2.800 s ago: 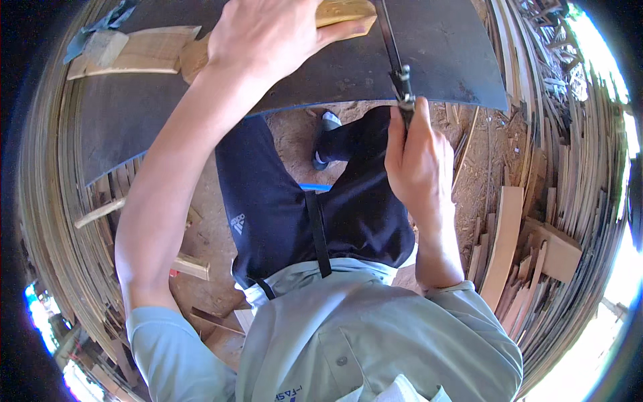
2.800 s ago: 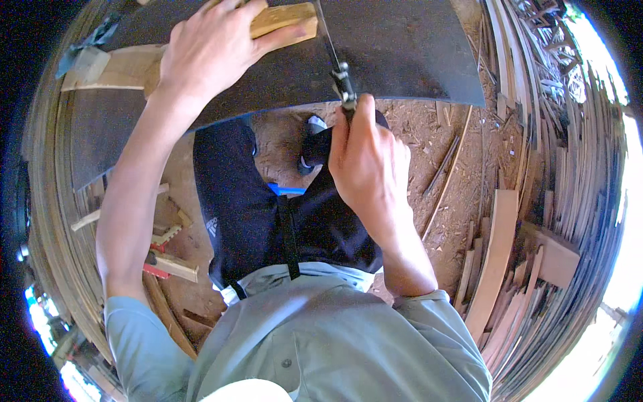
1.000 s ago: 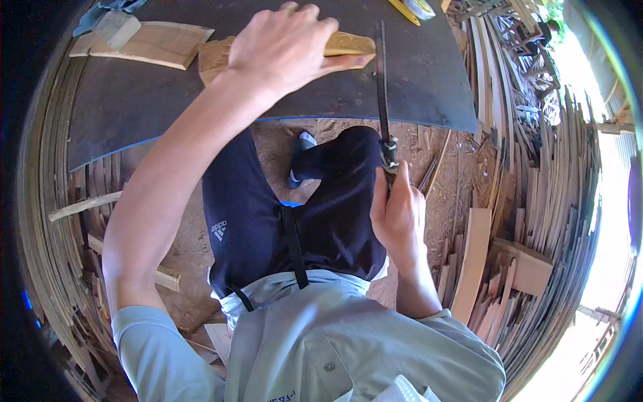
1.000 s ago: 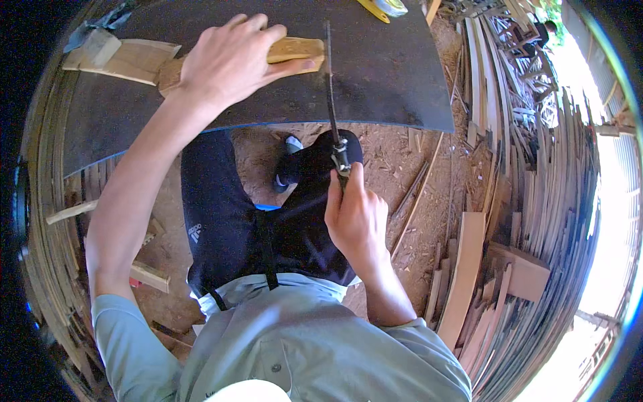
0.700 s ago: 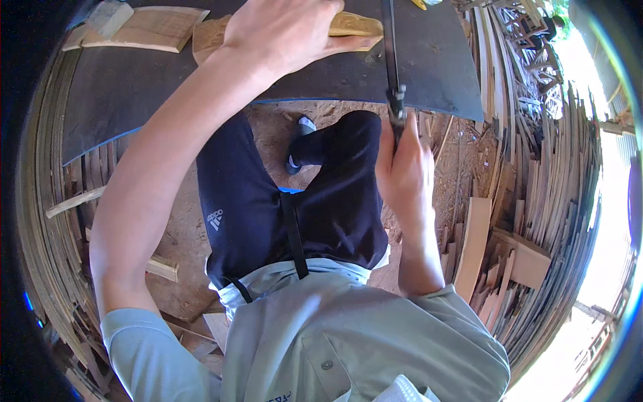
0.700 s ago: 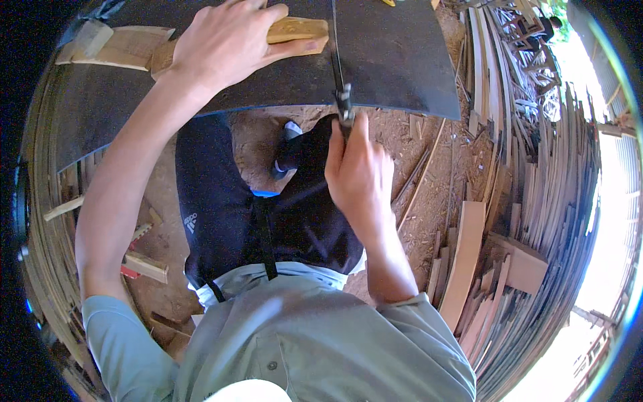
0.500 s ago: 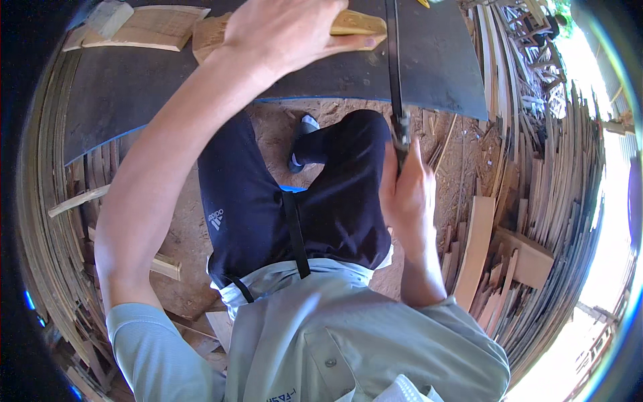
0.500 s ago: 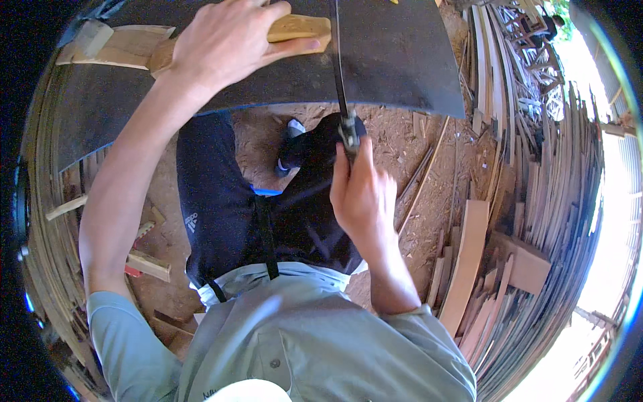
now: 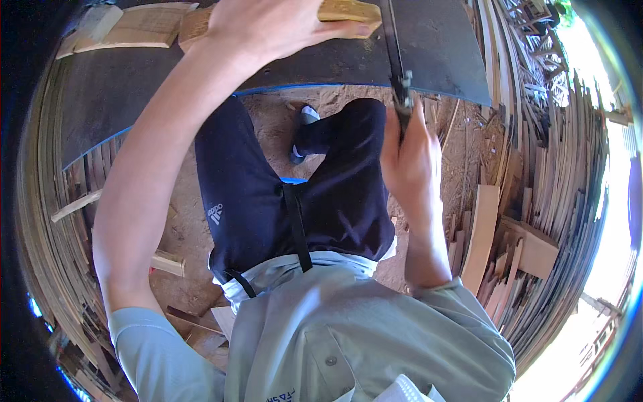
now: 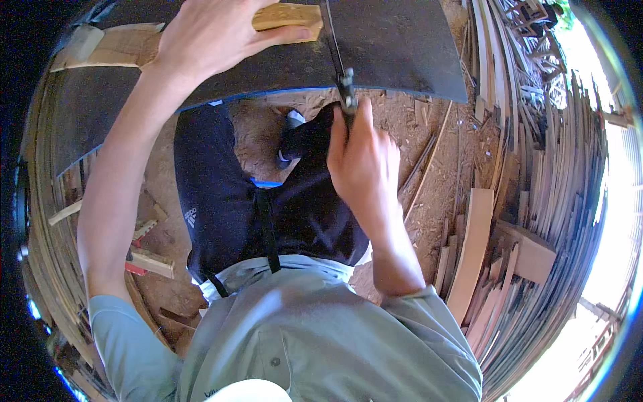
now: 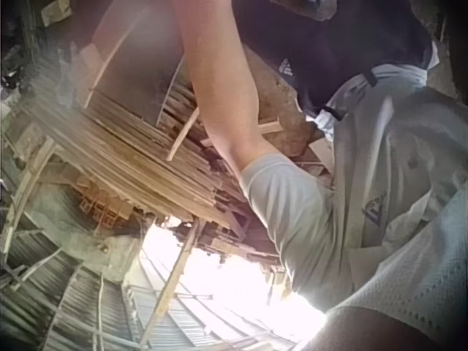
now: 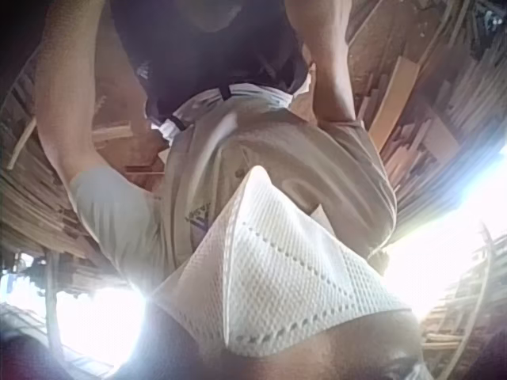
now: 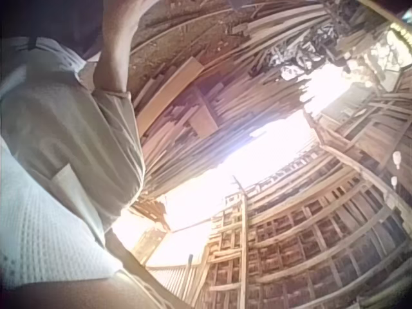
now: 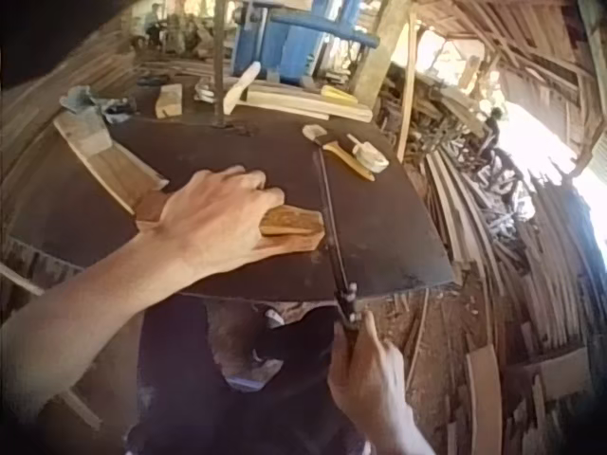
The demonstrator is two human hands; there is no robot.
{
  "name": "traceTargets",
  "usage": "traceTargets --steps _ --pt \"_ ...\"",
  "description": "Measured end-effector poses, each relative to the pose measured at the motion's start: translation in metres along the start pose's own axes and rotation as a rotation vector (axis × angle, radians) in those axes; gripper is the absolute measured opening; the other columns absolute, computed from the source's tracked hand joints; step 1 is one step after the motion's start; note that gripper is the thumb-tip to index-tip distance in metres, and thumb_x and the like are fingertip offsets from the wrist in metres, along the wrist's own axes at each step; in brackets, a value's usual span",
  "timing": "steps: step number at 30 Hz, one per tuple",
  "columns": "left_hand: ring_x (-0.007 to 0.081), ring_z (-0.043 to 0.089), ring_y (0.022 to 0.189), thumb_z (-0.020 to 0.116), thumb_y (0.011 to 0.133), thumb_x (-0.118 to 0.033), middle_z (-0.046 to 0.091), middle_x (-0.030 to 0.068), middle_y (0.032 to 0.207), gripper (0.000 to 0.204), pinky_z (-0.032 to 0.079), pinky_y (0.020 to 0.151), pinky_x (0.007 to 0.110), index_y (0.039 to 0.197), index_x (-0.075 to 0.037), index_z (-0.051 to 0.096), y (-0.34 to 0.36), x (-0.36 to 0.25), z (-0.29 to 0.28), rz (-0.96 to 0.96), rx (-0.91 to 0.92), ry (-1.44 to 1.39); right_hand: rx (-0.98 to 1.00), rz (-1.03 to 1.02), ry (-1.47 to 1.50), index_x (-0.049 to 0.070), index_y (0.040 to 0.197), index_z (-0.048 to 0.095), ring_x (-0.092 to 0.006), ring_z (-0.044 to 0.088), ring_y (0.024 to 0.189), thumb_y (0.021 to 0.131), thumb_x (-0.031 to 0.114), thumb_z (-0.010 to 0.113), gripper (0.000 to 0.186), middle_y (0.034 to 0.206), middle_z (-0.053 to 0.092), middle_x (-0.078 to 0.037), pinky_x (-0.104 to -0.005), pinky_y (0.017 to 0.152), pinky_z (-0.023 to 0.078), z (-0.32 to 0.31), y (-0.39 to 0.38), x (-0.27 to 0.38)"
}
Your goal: Hand-sawing a piece of wood into two parts while sitting at a workbench in a woodshop.
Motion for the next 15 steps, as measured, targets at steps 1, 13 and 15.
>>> traceTargets --steps 1,13,15 --pt "0.0319 0.073 0.111 0.068 0.098 -0.064 0.074 0.0157 0.112 0.061 0.06 0.091 0.045 0.117 -0.007 0.077 -0.002 0.0 -0.005 -0.045 0.04 0.022 -0.023 -0.005 0.008 0.0 0.111 0.055 -0.0492 0.067 0.059 0.11 0.026 0.059 0.027 0.063 0.065 -0.026 -0.0594 0.052 0.053 0.003 0.013 0.003" --pt "0.0327 0.073 0.11 0.071 0.098 -0.054 0.075 0.0165 0.113 0.052 0.062 0.088 0.047 0.116 -0.006 0.077 -0.005 0.003 0.002 -0.012 -0.065 -0.014 -0.042 -0.022 -0.002 0.003 0.109 0.053 -0.0502 0.067 0.061 0.111 0.027 0.057 0.024 0.066 0.067 -0.028 -0.0606 0.052 0.053 0.002 0.016 0.011" --pt "0.0328 0.073 0.11 0.07 0.099 -0.056 0.075 0.0166 0.112 0.053 0.062 0.088 0.046 0.116 -0.006 0.077 -0.006 -0.001 -0.007 -0.031 -0.006 -0.007 -0.044 0.001 -0.002 0.003 0.108 0.053 -0.0503 0.068 0.061 0.111 0.027 0.056 0.024 0.066 0.067 -0.029 -0.0607 0.053 0.053 0.006 0.022 0.017"
Point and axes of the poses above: each hand's wrist, its own y-axis towards the middle knuckle, its own z-axis out of the palm, x = y × z, the point moved 2 cm from there along y, towards the middle knuckle
